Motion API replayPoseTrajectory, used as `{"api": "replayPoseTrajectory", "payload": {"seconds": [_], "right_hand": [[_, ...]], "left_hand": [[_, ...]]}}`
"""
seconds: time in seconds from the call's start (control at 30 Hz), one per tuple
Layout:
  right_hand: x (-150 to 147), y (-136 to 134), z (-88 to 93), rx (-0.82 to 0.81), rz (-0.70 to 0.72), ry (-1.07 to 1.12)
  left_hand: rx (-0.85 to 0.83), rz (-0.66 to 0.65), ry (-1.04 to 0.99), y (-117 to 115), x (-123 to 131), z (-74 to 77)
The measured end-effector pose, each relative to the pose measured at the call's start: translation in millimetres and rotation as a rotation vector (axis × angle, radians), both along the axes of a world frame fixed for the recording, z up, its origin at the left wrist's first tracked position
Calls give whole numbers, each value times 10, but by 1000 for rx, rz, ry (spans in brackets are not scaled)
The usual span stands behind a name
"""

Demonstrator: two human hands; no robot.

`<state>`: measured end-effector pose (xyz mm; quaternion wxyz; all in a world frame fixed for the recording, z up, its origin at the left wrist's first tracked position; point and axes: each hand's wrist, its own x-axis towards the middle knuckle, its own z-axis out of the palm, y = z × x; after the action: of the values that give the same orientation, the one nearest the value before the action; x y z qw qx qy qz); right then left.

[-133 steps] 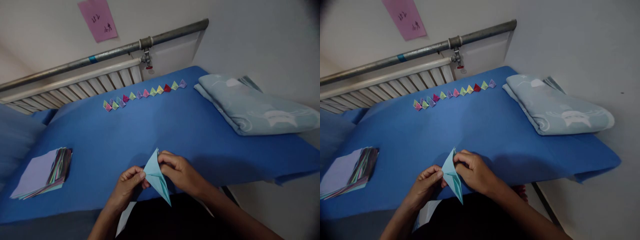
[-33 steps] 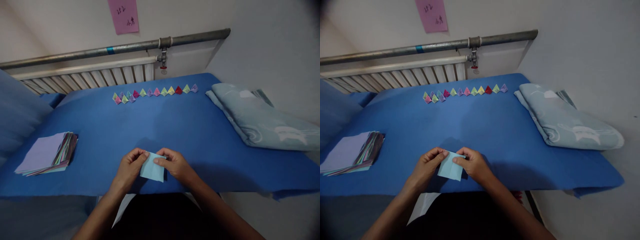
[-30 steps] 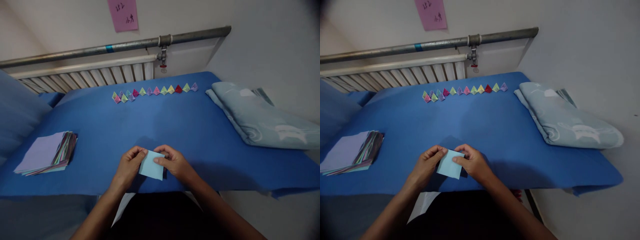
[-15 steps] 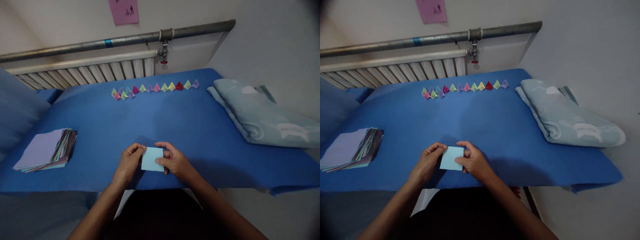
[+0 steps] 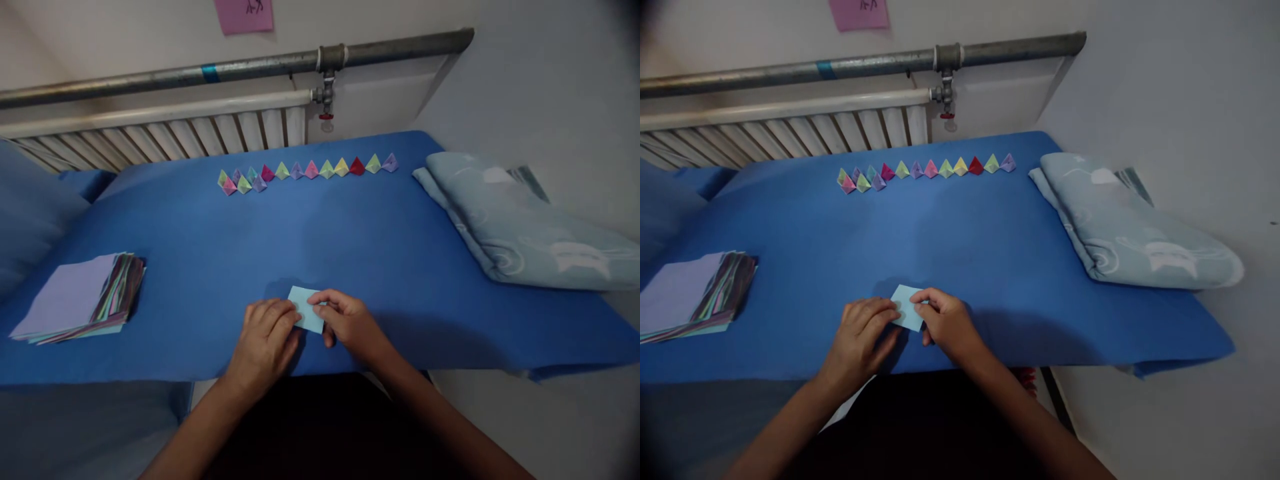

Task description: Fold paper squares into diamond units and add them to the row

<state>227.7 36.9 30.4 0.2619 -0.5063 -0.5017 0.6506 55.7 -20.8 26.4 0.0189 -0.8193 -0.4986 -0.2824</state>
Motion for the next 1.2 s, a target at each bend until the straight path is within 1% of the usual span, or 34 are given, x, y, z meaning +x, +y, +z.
{"api": "replayPoseTrajectory", "payload": {"seconds": [0.07,0.13,0.2,0.23,0.3,0.37,0.4,0.47,0.5,0.57,0.67,0.77,0.87,1.0,1.1,1.2], "right_hand": [[1,-9,-3,-14,31,-27],[29,-33,5,-15,109,-64],[86,-68,33,73,204,-139],[121,-83,53,168,231,-189],[186,-100,92,440,228,-281],[226,-89,104,701,244,-300],[233,-75,95,798,285,-299],[228,-40,51,912,422,-319],[221,-22,22,933,486,-343],[209,6,-29,936,555,-383],[213,34,-55,920,580,-381],[227,56,-36,906,594,-364],[230,71,-31,899,584,-370],[216,72,-82,928,555,-418],[202,65,-119,949,512,-484],[187,60,-136,948,456,-500]], "left_hand": [[27,-2,31,39,-16,-39],[37,-10,53,69,-49,-62],[28,-27,63,74,-90,-78],[23,-38,63,67,-110,-86],[-2,-57,63,42,-144,-103],[-30,-63,62,12,-166,-120],[-46,-63,63,-1,-173,-126],[-71,-63,62,-22,-182,-131],[-81,-64,59,-29,-185,-131],[-104,-67,45,-40,-191,-124],[-136,-73,20,-48,-203,-113],[-145,-70,10,-47,-217,-116],[-140,-55,17,-43,-229,-131],[-120,-16,27,-43,-233,-151],[-93,29,31,-42,-230,-168],[-82,65,26,-33,-227,-182]]}}
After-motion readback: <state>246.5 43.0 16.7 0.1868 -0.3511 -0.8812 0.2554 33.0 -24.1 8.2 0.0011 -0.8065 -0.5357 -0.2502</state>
